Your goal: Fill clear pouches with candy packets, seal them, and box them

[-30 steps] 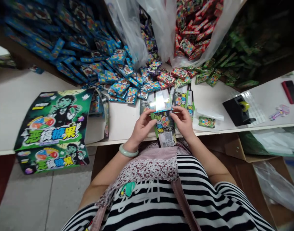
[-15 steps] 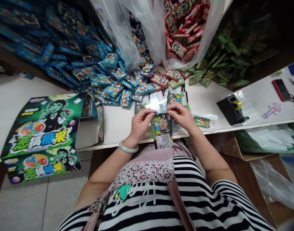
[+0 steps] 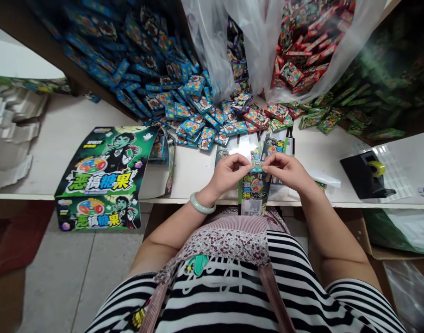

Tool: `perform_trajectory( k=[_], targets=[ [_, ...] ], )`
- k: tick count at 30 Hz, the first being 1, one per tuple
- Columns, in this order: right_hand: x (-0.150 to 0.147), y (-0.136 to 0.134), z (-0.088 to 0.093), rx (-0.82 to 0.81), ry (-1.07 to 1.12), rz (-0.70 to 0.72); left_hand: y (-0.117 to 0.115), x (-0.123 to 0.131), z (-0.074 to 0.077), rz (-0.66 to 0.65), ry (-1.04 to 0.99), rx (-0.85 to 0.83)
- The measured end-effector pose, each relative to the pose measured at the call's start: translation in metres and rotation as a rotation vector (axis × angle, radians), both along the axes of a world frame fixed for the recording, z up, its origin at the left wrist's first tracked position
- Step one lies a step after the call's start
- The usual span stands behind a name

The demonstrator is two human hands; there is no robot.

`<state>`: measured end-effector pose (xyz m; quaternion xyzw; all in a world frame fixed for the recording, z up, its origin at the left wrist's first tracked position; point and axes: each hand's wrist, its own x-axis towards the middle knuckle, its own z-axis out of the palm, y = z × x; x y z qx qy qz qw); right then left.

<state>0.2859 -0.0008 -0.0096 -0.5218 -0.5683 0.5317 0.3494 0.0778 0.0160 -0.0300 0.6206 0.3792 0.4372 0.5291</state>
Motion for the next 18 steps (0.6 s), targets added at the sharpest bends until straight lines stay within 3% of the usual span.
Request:
perform_trajectory(
  k=[6, 10, 15, 18],
  targets=[
    [0.009, -0.017, 0.001, 0.192, -0.072, 0.056, -0.002, -0.015, -0.001, -0.181, 0.0, 0.103],
    [0.004, -0.028, -0.003, 0.303, -0.135, -0.007, -0.001, -0.018, -0.002, -0.187, -0.004, 0.075],
    [0.0, -0.036, -0.01, 0.308, -0.134, -0.089, 0.001, -0.016, 0.008, -0.23, 0.088, 0.112],
    [-0.002, -0.033, -0.017, 0.289, -0.103, -0.106, 0.006, -0.019, 0.004, -0.181, 0.065, -0.001]
  ],
)
